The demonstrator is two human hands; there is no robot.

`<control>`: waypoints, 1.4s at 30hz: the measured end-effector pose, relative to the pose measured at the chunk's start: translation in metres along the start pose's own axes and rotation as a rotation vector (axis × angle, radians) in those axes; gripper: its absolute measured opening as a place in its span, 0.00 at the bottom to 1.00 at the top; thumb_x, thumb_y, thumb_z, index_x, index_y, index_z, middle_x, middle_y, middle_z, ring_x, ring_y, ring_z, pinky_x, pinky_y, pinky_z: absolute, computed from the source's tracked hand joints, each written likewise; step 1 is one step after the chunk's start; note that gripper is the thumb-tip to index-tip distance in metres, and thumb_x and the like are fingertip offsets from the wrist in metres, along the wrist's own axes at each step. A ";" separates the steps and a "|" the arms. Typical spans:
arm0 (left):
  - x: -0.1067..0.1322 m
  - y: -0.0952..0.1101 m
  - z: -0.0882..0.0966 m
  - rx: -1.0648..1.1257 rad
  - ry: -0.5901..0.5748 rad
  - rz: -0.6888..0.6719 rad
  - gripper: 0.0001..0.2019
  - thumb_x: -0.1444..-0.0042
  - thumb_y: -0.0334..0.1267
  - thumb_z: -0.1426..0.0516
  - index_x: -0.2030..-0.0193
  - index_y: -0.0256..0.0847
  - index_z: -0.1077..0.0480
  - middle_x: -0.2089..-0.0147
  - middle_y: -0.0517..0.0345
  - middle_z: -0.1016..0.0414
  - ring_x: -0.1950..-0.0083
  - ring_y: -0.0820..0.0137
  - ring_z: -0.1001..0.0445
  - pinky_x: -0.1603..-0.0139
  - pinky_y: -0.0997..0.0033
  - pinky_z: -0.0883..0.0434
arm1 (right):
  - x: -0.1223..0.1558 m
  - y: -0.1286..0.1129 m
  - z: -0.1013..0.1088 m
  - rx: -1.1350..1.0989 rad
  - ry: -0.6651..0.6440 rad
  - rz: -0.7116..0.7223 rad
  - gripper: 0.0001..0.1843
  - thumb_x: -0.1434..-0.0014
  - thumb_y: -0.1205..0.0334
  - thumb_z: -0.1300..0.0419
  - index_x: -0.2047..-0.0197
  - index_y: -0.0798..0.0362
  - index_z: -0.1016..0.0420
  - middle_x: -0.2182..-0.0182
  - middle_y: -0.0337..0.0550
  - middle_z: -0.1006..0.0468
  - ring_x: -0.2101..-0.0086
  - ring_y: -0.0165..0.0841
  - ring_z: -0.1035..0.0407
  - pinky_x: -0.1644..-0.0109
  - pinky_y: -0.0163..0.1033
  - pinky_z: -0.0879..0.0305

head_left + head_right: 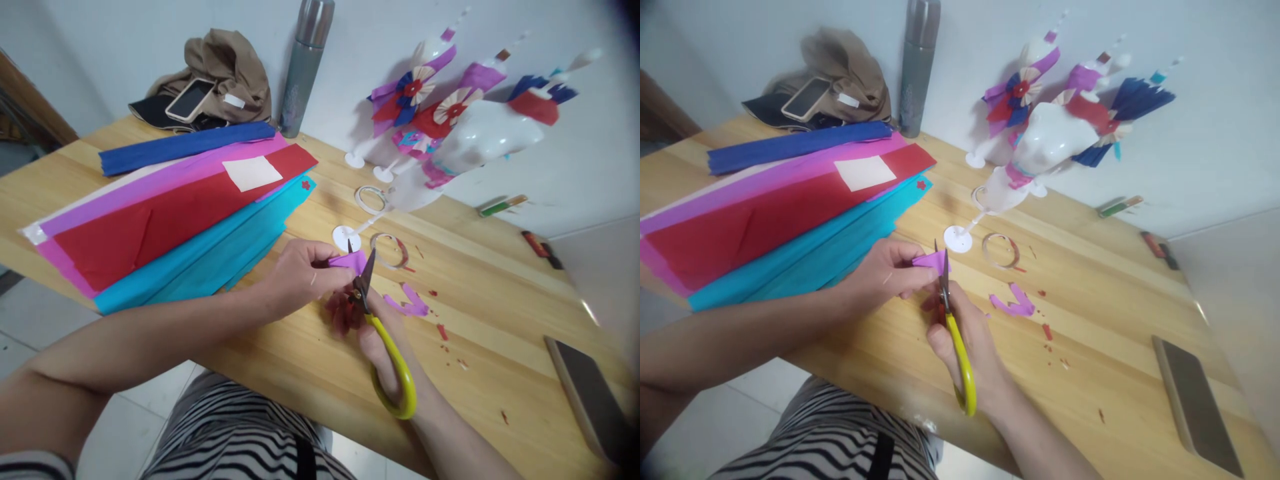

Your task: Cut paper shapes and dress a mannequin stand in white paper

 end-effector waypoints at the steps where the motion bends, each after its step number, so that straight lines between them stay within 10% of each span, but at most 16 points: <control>1: 0.000 0.000 0.000 -0.005 -0.004 0.000 0.15 0.48 0.31 0.41 0.84 0.39 0.36 0.84 0.67 0.38 0.79 0.79 0.40 0.77 0.78 0.43 | 0.000 0.001 0.000 0.003 0.001 -0.005 0.34 0.36 0.25 0.49 0.53 0.48 0.26 0.66 0.43 0.24 0.70 0.36 0.33 0.67 0.42 0.37; 42: -0.004 -0.002 0.002 -0.071 -0.040 -0.135 0.11 0.49 0.32 0.42 0.81 0.38 0.33 0.76 0.60 0.24 0.71 0.74 0.26 0.69 0.77 0.32 | 0.001 -0.001 -0.003 0.027 -0.086 -0.030 0.35 0.34 0.28 0.48 0.45 0.51 0.29 0.65 0.42 0.27 0.71 0.33 0.36 0.67 0.41 0.39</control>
Point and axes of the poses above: each hand's wrist, its own x-axis away from the middle knuckle, its own z-axis out of the back of the hand, y = z × x, the point moved 10 cm from there along -x, towards the middle knuckle
